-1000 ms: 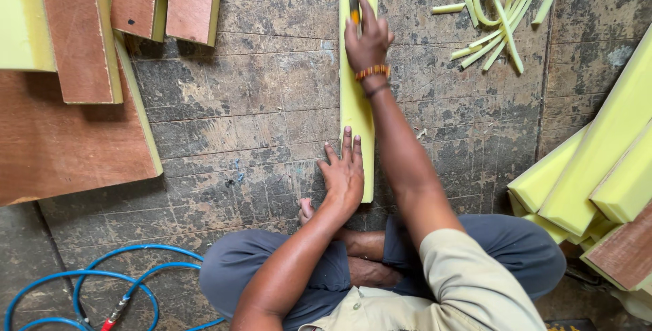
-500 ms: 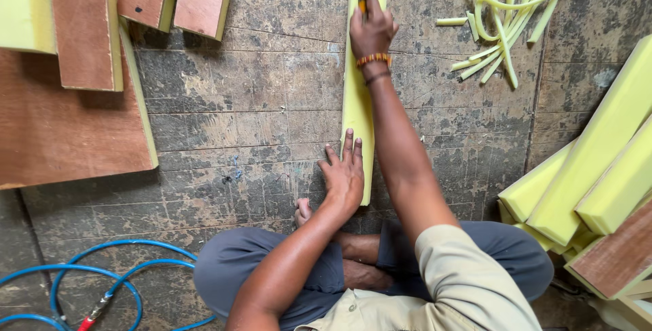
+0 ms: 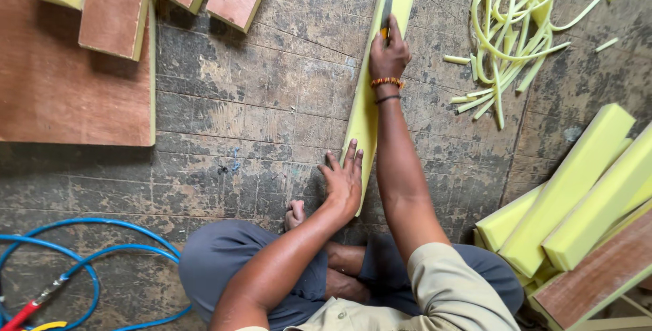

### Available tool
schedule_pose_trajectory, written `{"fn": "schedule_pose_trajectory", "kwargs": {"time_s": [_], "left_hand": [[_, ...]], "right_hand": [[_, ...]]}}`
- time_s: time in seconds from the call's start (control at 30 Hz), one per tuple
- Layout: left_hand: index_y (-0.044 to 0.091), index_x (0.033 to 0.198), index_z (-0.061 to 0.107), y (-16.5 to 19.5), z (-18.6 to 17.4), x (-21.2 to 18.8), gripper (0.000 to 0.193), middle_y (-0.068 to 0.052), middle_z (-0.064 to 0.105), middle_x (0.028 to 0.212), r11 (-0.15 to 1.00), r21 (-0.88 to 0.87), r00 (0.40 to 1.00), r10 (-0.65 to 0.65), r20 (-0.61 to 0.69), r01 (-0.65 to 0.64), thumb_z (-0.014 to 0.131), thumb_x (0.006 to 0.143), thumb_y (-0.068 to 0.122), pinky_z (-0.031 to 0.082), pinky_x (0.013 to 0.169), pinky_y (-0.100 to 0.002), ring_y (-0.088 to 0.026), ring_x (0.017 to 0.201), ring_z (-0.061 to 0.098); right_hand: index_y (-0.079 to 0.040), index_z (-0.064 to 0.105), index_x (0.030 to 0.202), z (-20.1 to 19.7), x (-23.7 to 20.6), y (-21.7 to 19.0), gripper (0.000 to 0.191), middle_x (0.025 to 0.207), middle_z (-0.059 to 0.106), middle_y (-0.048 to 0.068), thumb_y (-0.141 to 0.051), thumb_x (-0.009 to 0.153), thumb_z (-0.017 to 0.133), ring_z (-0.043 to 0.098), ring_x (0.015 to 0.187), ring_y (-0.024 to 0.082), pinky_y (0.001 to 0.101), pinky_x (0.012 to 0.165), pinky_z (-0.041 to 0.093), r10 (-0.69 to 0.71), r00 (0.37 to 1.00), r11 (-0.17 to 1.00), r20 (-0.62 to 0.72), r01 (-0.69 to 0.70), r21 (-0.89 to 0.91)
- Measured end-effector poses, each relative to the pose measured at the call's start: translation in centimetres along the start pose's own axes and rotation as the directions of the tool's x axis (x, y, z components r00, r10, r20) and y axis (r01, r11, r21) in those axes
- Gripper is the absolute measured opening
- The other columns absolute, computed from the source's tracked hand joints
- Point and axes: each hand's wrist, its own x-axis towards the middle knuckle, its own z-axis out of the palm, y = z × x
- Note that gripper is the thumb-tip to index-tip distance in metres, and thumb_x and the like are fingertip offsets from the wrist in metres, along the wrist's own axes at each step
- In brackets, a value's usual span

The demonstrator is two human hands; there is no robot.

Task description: The person sits cross-legged on the workshop floor and cuts long yellow foam strips into narrower pieces using a long knife, drawing the blade through the foam by hand. They reposition each foam strip on the floor and set cut pieces aside, working through several strips one at a time.

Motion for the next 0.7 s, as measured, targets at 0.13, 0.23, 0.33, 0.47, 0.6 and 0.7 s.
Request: {"fn": "schedule_pose_trajectory", "kwargs": {"time_s": [0.13, 0.23, 0.33, 0.47, 0.6, 0.7], "left_hand": [[0.017, 0.163, 0.020, 0.3, 0.7, 0.5, 0.067, -0.015, -0.017, 0.171, 1.000, 0.019, 0.999, 0.009, 0.049, -0.010, 0.048, 0.102, 0.021, 0.040, 0.095, -0.073, -0.058, 0.140, 0.032], [0.016, 0.162, 0.023, 0.4, 0.7, 0.5, 0.064, -0.016, -0.017, 0.171, 0.999, 0.032, 0.996, 0.017, 0.083, -0.020, 0.047, 0.103, 0.022, 0.039, 0.096, -0.074, -0.059, 0.141, 0.032], [0.015, 0.164, 0.019, 0.2, 0.3, 0.0, 0.070, -0.016, -0.017, 0.170, 1.000, 0.021, 1.000, 0.013, 0.026, -0.014, 0.049, 0.101, 0.021, 0.040, 0.095, -0.072, -0.059, 0.139, 0.034], [0.017, 0.165, 0.015, -0.3, -1.0, -0.5, 0.072, -0.014, -0.017, 0.169, 1.000, -0.013, 1.000, 0.010, 0.003, -0.010, 0.050, 0.101, 0.021, 0.042, 0.095, -0.072, -0.058, 0.138, 0.035], [0.013, 0.163, 0.020, -0.4, -1.6, -0.8, 0.074, -0.018, -0.015, 0.169, 0.998, 0.053, 0.997, 0.041, 0.068, -0.045, 0.053, 0.098, 0.022, 0.041, 0.095, -0.071, -0.060, 0.139, 0.032], [0.011, 0.158, 0.033, -0.4, -1.6, -0.9, 0.060, -0.018, -0.005, 0.171, 0.995, 0.058, 0.991, 0.079, 0.108, -0.085, 0.051, 0.102, 0.023, 0.039, 0.099, -0.072, -0.059, 0.143, 0.028]], "right_hand": [[-0.017, 0.055, 0.149, -2.3, -7.7, 0.5, 0.053, 0.085, 0.071, 0.002, -0.017, 0.098, 0.068, 0.055, 0.072, 0.016, 0.0340, 0.067, 0.050, 0.021, 0.997, 1.000, 0.073, -0.020, -0.012], [-0.018, 0.052, 0.152, -2.8, -10.3, 0.6, 0.057, 0.092, 0.072, 0.000, -0.014, 0.097, 0.066, 0.057, 0.073, 0.011, 0.0328, 0.075, 0.052, -0.264, 0.955, 0.964, -0.134, 0.259, -0.059], [-0.021, 0.058, 0.145, -1.7, -7.1, -0.1, 0.047, 0.078, 0.064, 0.002, -0.016, 0.099, 0.066, 0.054, 0.063, 0.012, 0.0268, 0.050, 0.047, 0.068, 0.997, 0.998, 0.036, -0.067, -0.016], [-0.020, 0.059, 0.144, -0.7, -2.2, -1.4, 0.047, 0.081, 0.064, 0.001, -0.016, 0.098, 0.065, 0.055, 0.065, 0.011, 0.0247, 0.054, 0.051, 0.095, 0.995, 0.995, 0.034, -0.095, 0.019], [-0.018, 0.057, 0.146, -2.1, -7.5, -0.1, 0.047, 0.080, 0.064, 0.001, -0.014, 0.099, 0.065, 0.055, 0.065, 0.012, 0.0266, 0.055, 0.049, 0.023, 0.998, 1.000, 0.050, -0.023, -0.009], [-0.016, 0.056, 0.148, -3.5, -12.9, 0.9, 0.053, 0.081, 0.065, 0.002, -0.013, 0.097, 0.067, 0.054, 0.068, 0.012, 0.0270, 0.058, 0.048, -0.113, 0.994, 0.993, 0.000, 0.113, -0.025]]}}
